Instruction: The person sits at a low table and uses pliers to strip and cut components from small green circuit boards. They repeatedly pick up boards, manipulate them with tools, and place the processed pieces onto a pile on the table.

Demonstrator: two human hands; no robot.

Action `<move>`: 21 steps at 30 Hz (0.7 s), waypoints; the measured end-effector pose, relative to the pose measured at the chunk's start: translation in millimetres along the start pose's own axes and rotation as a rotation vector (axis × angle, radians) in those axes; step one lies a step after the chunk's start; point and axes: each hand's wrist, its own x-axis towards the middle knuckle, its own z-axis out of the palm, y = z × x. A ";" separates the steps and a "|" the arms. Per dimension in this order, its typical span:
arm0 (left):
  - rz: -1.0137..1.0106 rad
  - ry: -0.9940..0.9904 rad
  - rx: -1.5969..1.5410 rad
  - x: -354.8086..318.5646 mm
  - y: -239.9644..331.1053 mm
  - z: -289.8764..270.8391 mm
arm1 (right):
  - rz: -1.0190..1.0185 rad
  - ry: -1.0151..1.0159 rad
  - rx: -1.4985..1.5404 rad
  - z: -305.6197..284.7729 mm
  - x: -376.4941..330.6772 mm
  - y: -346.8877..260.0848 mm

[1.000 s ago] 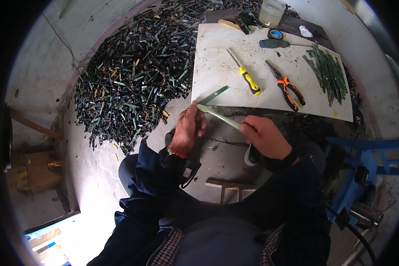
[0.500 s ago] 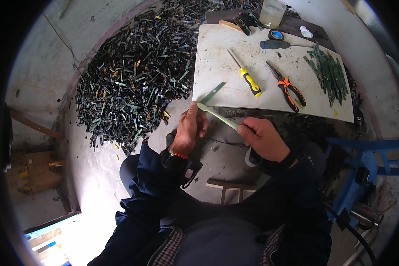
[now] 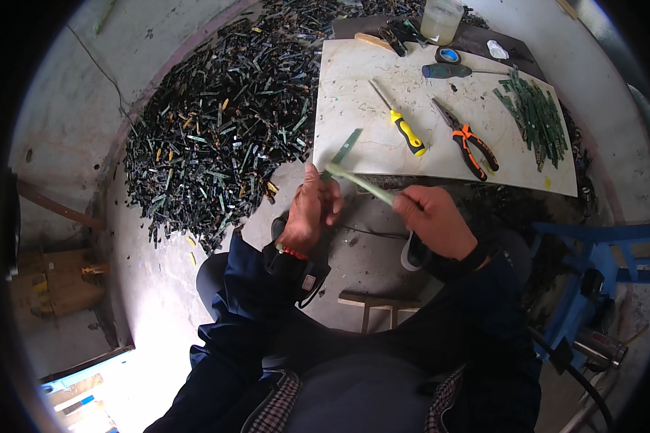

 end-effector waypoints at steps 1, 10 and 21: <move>-0.004 0.004 0.000 1.2 -0.8 -0.3 | 0.027 -0.020 0.070 4.0 -1.0 -5.1; -0.015 -0.023 0.008 0.9 1.0 2.1 | 0.037 -0.055 0.032 -4.0 -0.6 -3.7; 0.004 -0.076 0.021 -1.6 1.7 3.2 | 0.084 -0.050 0.072 -10.4 0.9 -5.6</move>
